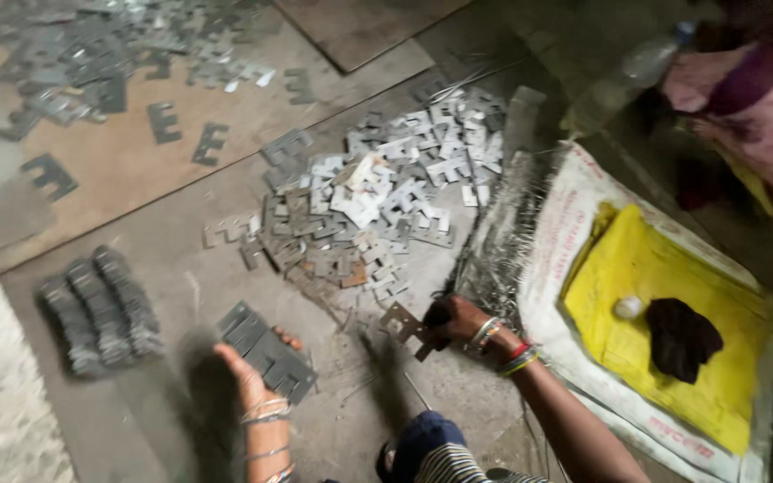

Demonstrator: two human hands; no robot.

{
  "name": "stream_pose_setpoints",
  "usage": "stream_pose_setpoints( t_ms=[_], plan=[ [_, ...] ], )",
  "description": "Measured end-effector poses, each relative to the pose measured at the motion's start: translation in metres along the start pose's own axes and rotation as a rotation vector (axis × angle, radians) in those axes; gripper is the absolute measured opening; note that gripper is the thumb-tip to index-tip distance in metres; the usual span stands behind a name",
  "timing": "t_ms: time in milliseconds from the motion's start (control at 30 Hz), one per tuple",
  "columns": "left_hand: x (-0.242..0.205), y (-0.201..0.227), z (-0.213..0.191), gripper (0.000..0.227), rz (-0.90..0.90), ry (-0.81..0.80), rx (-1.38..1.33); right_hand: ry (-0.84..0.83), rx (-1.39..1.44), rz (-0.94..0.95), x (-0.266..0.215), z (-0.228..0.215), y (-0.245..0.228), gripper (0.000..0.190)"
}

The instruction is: The person sits on the floor and sorts small metal pieces from a large pile into neat stacks. They pick up pieces one by one, align them, and place them into growing stacks on the floor.

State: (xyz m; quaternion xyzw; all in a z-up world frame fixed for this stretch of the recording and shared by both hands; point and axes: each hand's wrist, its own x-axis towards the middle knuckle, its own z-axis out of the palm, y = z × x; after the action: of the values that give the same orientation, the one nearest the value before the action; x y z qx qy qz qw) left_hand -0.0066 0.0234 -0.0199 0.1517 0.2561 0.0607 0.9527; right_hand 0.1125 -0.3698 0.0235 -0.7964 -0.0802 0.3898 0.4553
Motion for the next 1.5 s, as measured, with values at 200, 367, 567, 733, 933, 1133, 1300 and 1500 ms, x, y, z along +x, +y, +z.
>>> stream_pose_setpoints(
  t_ms=[200, 367, 567, 733, 933, 1133, 1300, 1500],
  plan=[
    [-0.007, 0.01, -0.009, 0.05, 0.078, -0.021, 0.271, 0.049, 0.143, 0.014, -0.001, 0.018, -0.018, 0.03],
    [0.007, 0.012, -0.018, 0.041, -0.032, -0.041, 0.268, 0.013, -0.332, 0.203, -0.013, 0.046, -0.02, 0.027],
    [-0.006, 0.003, -0.014, 0.045, 0.025, -0.049, 0.022, -0.156, -0.808, 0.079, -0.007, 0.053, 0.002, 0.022],
    [-0.006, 0.002, -0.006, 0.037, 0.071, -0.062, 0.13, 0.233, -0.751, 0.107, 0.026, 0.024, -0.003, 0.023],
    [-0.018, 0.001, 0.002, 0.032, 0.034, 0.004, 0.01, 0.626, -0.72, -0.146, 0.125, 0.025, -0.046, 0.032],
    [-0.031, -0.004, 0.008, 0.044, -0.136, 0.025, -0.07, 0.604, -0.548, 0.034, 0.181, 0.016, -0.022, 0.043],
    [-0.025, -0.019, -0.005, 0.037, -0.045, -0.012, 0.114, 0.657, -0.542, 0.025, 0.195, 0.003, 0.0, 0.041],
    [-0.014, -0.031, -0.005, 0.032, -0.108, 0.023, 0.027, 0.487, -0.464, 0.099, 0.157, -0.015, -0.048, 0.032]
  ],
)
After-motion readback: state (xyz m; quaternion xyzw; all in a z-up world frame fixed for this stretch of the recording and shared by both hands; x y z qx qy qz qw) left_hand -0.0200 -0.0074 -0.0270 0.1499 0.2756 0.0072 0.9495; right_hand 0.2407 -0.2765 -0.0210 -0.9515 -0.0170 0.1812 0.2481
